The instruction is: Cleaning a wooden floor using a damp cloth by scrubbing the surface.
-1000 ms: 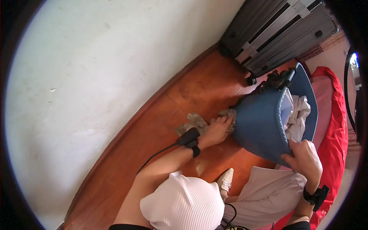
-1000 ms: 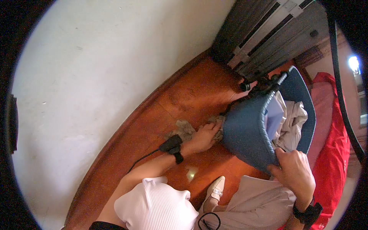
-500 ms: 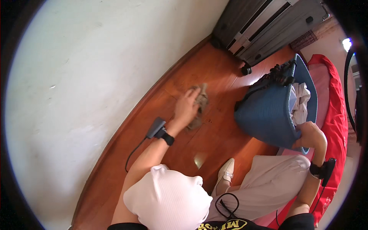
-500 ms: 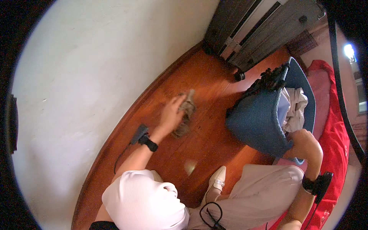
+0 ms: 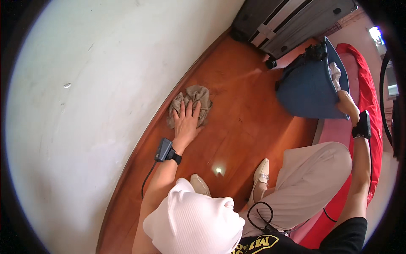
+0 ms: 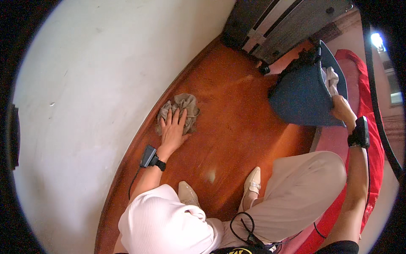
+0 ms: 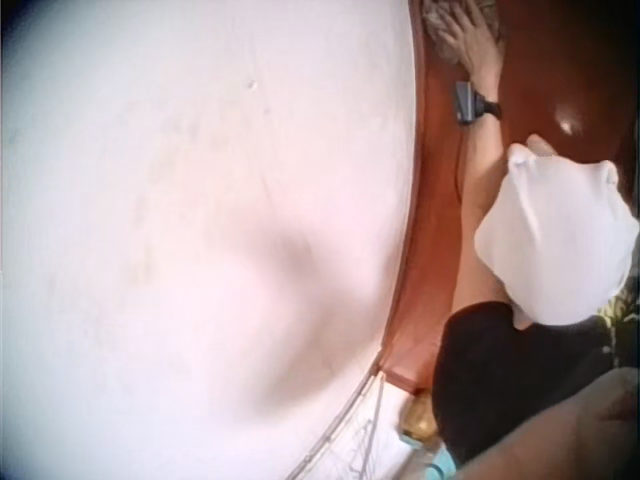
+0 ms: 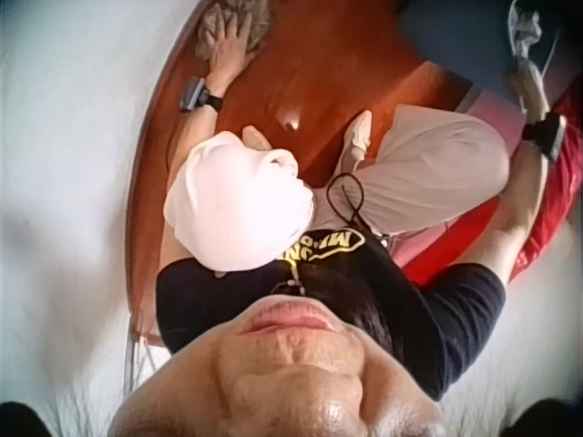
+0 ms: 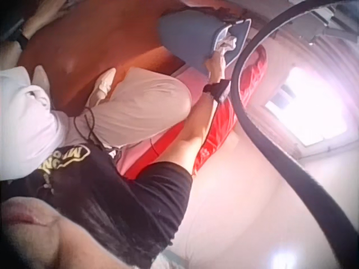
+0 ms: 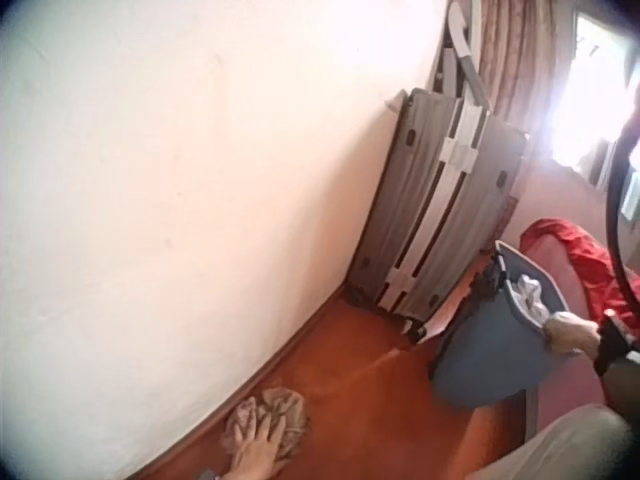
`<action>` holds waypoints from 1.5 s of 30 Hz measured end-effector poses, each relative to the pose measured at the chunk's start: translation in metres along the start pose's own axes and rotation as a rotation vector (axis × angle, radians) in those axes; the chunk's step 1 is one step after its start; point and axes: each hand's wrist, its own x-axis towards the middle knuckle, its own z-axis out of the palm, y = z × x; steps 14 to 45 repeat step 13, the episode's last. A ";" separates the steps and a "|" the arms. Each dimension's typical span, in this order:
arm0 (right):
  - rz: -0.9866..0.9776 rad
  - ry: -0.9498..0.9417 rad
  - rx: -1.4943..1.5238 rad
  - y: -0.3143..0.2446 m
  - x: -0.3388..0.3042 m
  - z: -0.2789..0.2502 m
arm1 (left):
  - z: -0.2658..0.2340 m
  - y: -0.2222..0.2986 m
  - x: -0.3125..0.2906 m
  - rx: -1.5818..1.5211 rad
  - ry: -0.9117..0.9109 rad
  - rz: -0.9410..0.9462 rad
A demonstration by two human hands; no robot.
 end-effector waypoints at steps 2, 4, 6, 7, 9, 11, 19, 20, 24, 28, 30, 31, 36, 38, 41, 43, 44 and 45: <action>0.052 0.070 0.044 0.002 -0.006 0.013 | 0.007 0.003 -0.003 -0.024 -0.004 0.013; 0.484 0.231 0.573 0.015 -0.006 0.039 | 0.009 0.004 -0.003 -0.003 -0.024 0.025; 0.547 0.233 0.397 0.015 -0.004 0.051 | 0.012 -0.004 -0.005 0.030 -0.034 0.041; 0.503 0.239 0.268 0.020 -0.007 0.054 | 0.015 -0.005 -0.004 0.059 -0.039 0.045; 0.647 0.148 0.392 -0.003 -0.007 0.037 | 0.016 -0.010 -0.003 0.088 -0.041 0.060; 0.556 0.124 0.343 -0.008 -0.012 0.036 | 0.014 -0.014 -0.004 0.123 -0.043 0.074; 0.476 0.105 0.285 -0.007 -0.022 0.033 | 0.011 -0.015 -0.004 0.060 -0.066 0.063; 0.476 0.105 0.285 -0.007 -0.022 0.033 | 0.011 -0.015 -0.004 0.060 -0.066 0.063; 0.476 0.105 0.285 -0.007 -0.022 0.033 | 0.011 -0.015 -0.004 0.060 -0.066 0.063; 0.476 0.105 0.285 -0.007 -0.022 0.033 | 0.011 -0.015 -0.004 0.060 -0.066 0.063; 0.476 0.105 0.285 -0.007 -0.022 0.033 | 0.011 -0.015 -0.004 0.060 -0.066 0.063; 0.476 0.105 0.285 -0.007 -0.022 0.033 | 0.011 -0.015 -0.004 0.060 -0.066 0.063; 0.476 0.105 0.285 -0.007 -0.022 0.033 | 0.011 -0.015 -0.004 0.060 -0.066 0.063; 0.476 0.105 0.285 -0.007 -0.022 0.033 | 0.011 -0.015 -0.004 0.060 -0.066 0.063; 0.476 0.105 0.285 -0.007 -0.022 0.033 | 0.011 -0.015 -0.004 0.060 -0.066 0.063; 0.476 0.105 0.285 -0.007 -0.022 0.033 | 0.011 -0.015 -0.004 0.060 -0.066 0.063; 0.476 0.105 0.285 -0.007 -0.022 0.033 | 0.011 -0.015 -0.004 0.060 -0.066 0.063; 0.476 0.105 0.285 -0.007 -0.022 0.033 | 0.011 -0.015 -0.004 0.060 -0.066 0.063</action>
